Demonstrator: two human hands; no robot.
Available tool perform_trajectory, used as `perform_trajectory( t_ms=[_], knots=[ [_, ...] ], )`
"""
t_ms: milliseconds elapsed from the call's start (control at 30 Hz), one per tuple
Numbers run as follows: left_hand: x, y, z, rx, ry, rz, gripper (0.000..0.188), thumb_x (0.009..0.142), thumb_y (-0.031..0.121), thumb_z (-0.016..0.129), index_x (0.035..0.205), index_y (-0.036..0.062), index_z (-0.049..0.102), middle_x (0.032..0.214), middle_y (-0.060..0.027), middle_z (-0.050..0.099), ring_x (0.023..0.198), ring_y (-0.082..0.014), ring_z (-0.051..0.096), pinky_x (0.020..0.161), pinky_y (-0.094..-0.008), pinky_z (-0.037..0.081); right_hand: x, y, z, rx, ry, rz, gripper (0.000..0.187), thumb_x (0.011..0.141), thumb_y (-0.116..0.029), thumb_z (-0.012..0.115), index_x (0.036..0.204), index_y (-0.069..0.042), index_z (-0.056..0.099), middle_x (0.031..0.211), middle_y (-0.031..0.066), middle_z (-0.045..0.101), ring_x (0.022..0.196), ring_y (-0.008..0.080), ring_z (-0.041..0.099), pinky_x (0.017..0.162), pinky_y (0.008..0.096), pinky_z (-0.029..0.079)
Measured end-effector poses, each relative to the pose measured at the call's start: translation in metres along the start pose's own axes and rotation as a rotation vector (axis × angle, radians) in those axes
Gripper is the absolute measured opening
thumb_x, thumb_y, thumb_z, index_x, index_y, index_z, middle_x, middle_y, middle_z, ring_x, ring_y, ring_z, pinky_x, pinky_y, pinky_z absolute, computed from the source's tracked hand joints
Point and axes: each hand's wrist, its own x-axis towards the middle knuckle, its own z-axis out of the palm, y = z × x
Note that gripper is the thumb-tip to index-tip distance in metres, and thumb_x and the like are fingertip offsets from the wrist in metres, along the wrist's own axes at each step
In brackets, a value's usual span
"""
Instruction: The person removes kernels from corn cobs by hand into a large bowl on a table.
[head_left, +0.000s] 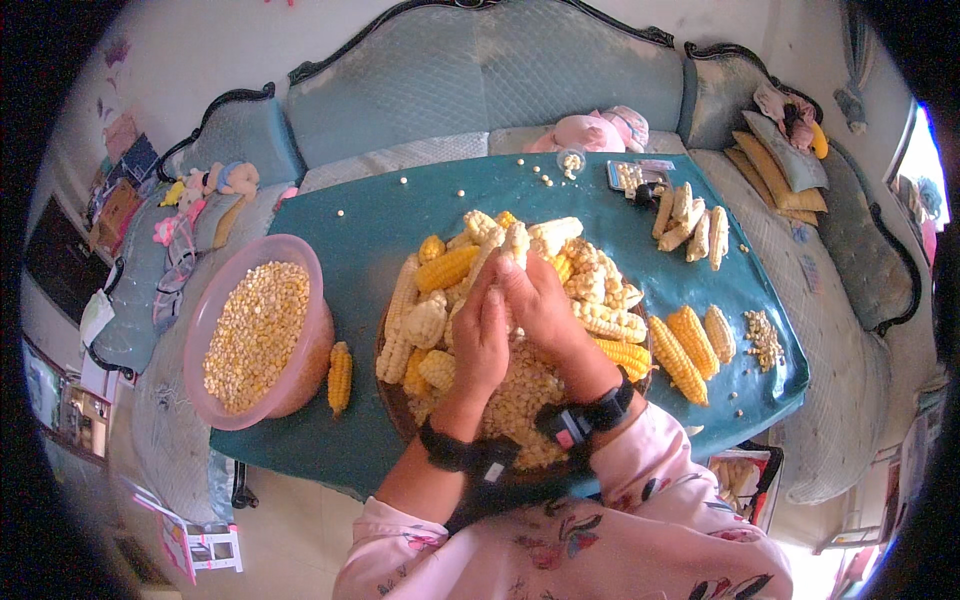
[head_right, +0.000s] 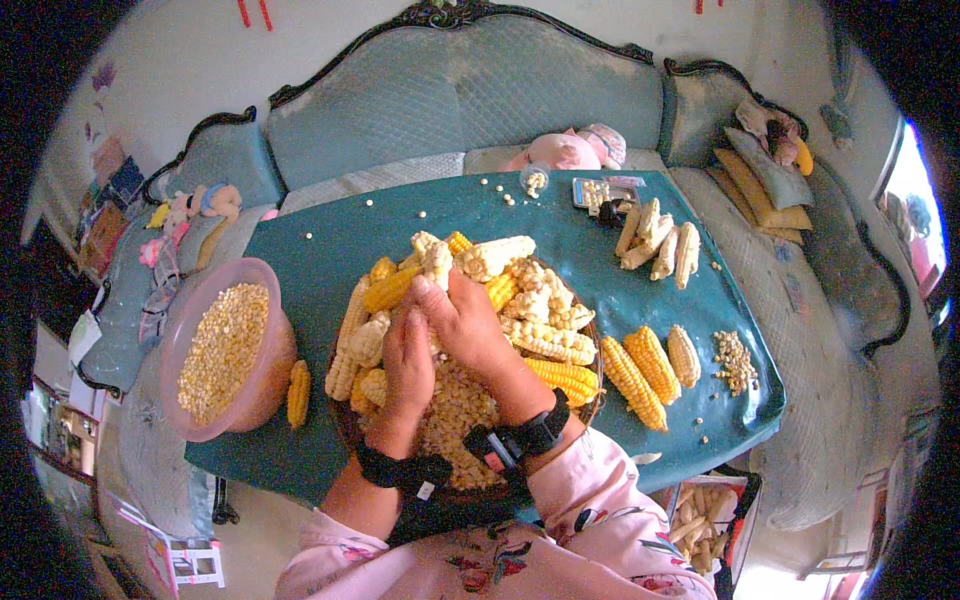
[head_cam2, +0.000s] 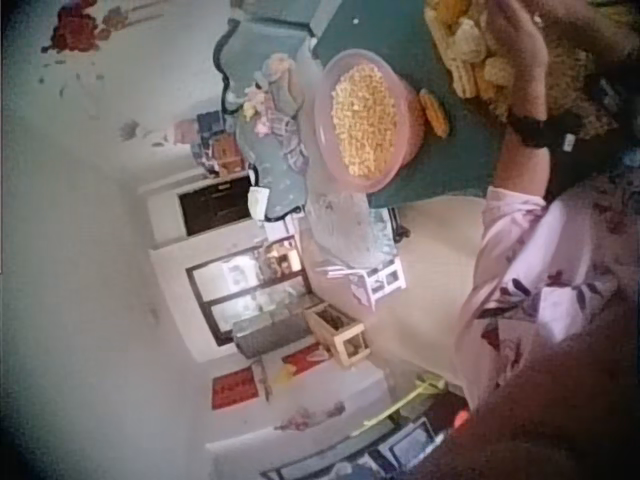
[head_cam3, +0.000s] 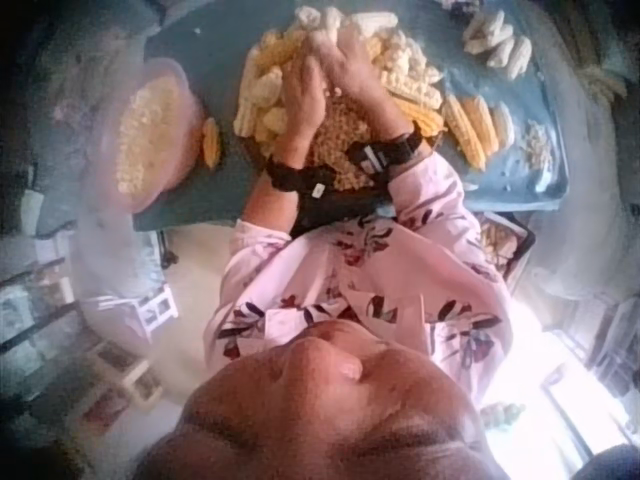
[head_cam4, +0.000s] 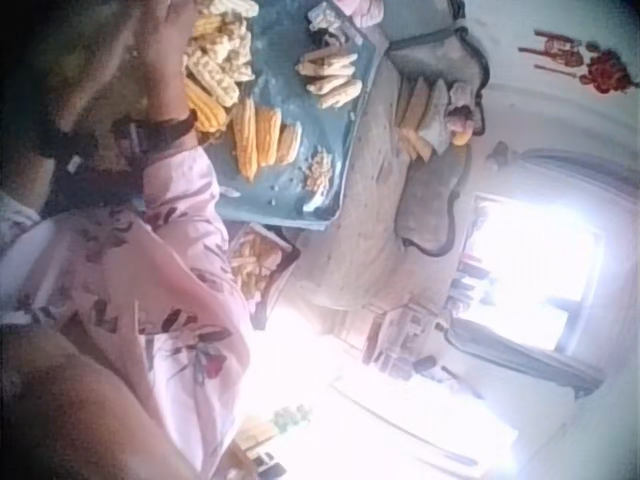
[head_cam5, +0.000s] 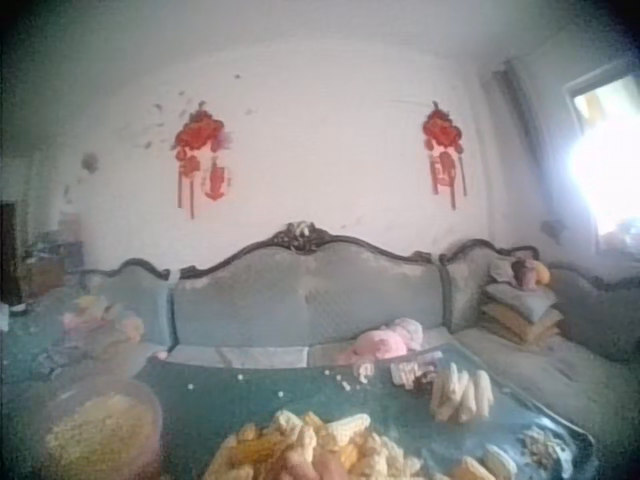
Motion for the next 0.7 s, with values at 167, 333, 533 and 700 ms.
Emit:
perform_trajectory(
  t_ms=[167, 333, 533, 700],
  knots=[
    [0.003, -0.001, -0.002, 0.064, -0.023, 0.018, 0.045, 0.092, 0.027, 0.026, 0.122, -0.0031, 0.039, 0.124, -0.0168, 0.043, 0.117, -0.0252, 0.039, 0.097, -0.0335, 0.029, 0.002, 0.002, -0.003, -0.110, -0.008, -0.062, 0.031, 0.089, -0.028, 0.041, 0.084, 0.001, 0.051, 0.072, 0.0186, 0.056, 0.066, 0.0297, 0.054, 0.062, 0.0367, 0.042],
    [0.004, 0.000, -0.004, 0.028, -0.037, -0.002, 0.047, 0.091, 0.029, 0.024, 0.122, -0.0028, 0.039, 0.124, -0.0167, 0.043, 0.117, -0.0252, 0.039, 0.097, -0.0333, 0.029, 0.003, 0.002, -0.005, -0.174, -0.014, -0.036, 0.031, 0.089, -0.027, 0.040, 0.084, 0.002, 0.051, 0.071, 0.0226, 0.054, 0.065, 0.0354, 0.053, 0.060, 0.0391, 0.041],
    [0.006, -0.006, -0.002, -0.077, -0.003, -0.006, 0.043, 0.091, 0.024, 0.029, 0.121, -0.0050, 0.040, 0.120, -0.0176, 0.046, 0.114, -0.0239, 0.043, 0.096, -0.0316, 0.030, 0.005, 0.007, -0.006, -0.200, -0.008, 0.041, 0.031, 0.089, -0.026, 0.040, 0.085, 0.003, 0.051, 0.070, 0.0229, 0.054, 0.065, 0.0346, 0.053, 0.060, 0.0397, 0.041],
    [0.005, -0.003, -0.009, 0.020, 0.023, -0.009, 0.043, 0.092, 0.026, 0.029, 0.122, -0.0018, 0.040, 0.122, -0.0153, 0.045, 0.114, -0.0227, 0.042, 0.096, -0.0320, 0.031, 0.004, 0.006, 0.007, -0.209, 0.056, 0.001, 0.031, 0.089, -0.026, 0.039, 0.088, 0.003, 0.052, 0.073, 0.0203, 0.056, 0.068, 0.0311, 0.054, 0.064, 0.0385, 0.042]
  ],
)
